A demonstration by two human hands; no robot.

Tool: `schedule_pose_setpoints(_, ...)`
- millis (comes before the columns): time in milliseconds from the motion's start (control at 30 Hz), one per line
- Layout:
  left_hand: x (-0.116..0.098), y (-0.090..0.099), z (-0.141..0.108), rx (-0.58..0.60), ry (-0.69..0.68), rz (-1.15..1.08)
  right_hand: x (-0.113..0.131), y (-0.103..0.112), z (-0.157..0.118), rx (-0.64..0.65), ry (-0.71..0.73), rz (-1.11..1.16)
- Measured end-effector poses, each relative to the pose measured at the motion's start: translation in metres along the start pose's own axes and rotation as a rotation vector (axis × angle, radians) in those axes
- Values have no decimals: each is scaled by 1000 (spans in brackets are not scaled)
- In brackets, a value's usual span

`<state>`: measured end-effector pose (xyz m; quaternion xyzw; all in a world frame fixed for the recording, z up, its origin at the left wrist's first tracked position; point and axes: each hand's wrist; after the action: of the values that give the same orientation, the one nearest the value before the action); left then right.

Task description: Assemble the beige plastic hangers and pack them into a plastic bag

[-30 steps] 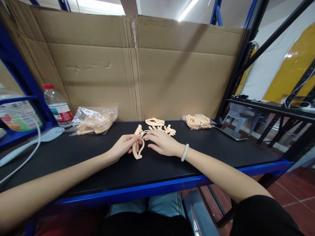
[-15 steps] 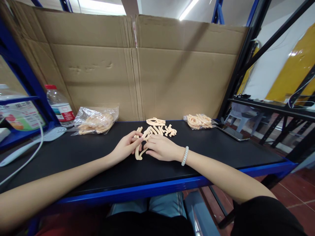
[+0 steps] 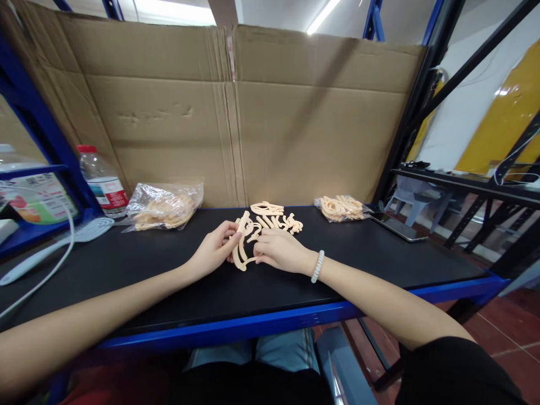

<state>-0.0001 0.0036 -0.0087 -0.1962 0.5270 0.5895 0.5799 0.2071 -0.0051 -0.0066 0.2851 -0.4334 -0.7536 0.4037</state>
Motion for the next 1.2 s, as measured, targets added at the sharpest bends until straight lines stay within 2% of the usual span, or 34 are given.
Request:
schedule_pose_setpoints(100, -1, 3, 1, -35, -45, 97, 1, 1, 0, -27, -54, 143)
schedule_pose_setpoints(233, -2, 4, 1, -32, -125, 225, 2, 3, 3, -133, -210, 381)
schedule_pose_setpoints(433, -2, 3, 0, 19, -162, 276, -4, 2, 6, -160, -363, 924)
schedule_pose_setpoints(767, -4, 5, 1, -74, -168, 428, -7, -3, 7, -383, -579, 1282)
schedule_pose_setpoints(833, -3, 5, 0, -80, -169, 462, -8, -4, 6, -352, -624, 1303)
schedule_pose_setpoints(933, -1, 4, -1, -67, -175, 498, -9, -6, 5, -215, -675, 1291)
schedule_pose_setpoints(1200, -1, 5, -2, 62, -217, 819, -3, -6, 5, 66, -622, 1318)
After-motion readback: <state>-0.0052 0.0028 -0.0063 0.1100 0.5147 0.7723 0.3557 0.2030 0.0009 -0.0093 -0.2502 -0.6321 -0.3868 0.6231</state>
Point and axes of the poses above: each hand's wrist, its own z-axis towards the middle knuckle, its own y-axis out of the back of the hand, x = y × z, and after that the axes turned 3 degrees about -z, right-handed
